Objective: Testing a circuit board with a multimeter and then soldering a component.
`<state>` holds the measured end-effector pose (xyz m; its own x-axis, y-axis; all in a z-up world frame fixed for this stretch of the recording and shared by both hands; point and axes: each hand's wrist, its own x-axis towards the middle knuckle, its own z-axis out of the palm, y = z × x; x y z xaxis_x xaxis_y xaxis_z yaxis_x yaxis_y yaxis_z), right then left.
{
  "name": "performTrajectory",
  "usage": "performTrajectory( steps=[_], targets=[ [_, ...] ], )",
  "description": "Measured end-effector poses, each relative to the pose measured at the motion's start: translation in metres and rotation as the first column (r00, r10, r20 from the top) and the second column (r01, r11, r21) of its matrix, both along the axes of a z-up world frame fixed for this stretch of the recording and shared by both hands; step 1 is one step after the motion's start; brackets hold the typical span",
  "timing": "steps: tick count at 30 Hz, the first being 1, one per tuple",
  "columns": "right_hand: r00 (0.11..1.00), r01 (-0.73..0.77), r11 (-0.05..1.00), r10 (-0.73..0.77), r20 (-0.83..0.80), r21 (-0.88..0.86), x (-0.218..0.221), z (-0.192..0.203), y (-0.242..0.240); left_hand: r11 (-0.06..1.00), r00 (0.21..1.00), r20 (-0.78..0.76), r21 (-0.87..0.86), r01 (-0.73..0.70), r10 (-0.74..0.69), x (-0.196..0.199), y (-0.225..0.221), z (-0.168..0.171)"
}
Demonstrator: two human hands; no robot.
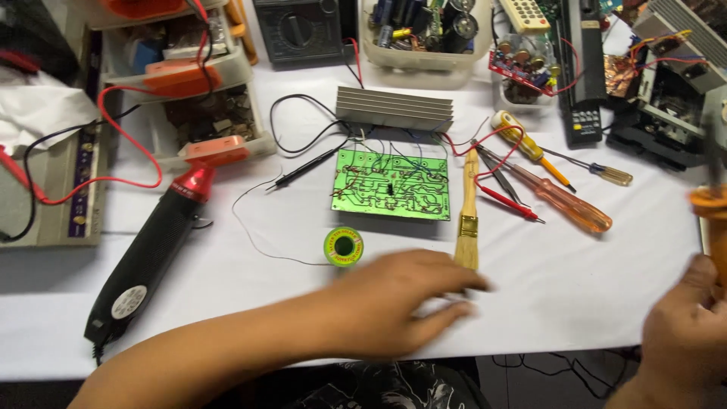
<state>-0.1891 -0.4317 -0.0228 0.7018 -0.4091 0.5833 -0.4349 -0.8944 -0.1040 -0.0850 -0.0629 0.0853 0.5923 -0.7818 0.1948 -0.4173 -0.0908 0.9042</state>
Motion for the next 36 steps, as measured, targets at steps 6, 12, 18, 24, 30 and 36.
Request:
performTrajectory(
  steps=[6, 12, 18, 24, 30, 36],
  targets=[
    [0.784, -0.605, 0.795, 0.604, 0.147, -0.040, 0.061, 0.089, 0.130, 0.985, 0.836, -0.547, -0.163, -0.059, -0.041, 0.000, -0.081, 0.008],
    [0.695, -0.685, 0.703, 0.709, 0.118, -0.190, 0.093, 0.109, 0.170, 0.743, 0.591, -0.806, -0.374, -0.555, 0.035, 0.018, -0.123, -0.007],
    [0.436, -0.828, 0.554, 0.736, 0.518, -0.090, 0.071, 0.067, 0.178, 0.567, 0.534, -0.842, -0.480, -0.670, -0.082, 0.045, -0.141, -0.036],
    [0.618, -0.763, 0.147, 0.449, 0.645, 0.629, 0.102, 0.053, 0.175, 0.691, 0.533, -0.844, -0.346, -0.635, 0.067, 0.043, -0.114, -0.003],
    [0.583, -0.809, 0.192, 0.382, 0.717, 0.555, 0.147, 0.048, 0.158, 0.780, 0.507, -0.856, -0.250, -0.573, 0.098, 0.040, -0.107, 0.027],
    [0.508, -0.861, 0.180, 0.369, 0.779, 0.476, 0.161, 0.078, 0.161, 0.861, 0.825, -0.532, -0.314, -0.400, 0.190, 0.039, -0.101, 0.020]
  ],
)
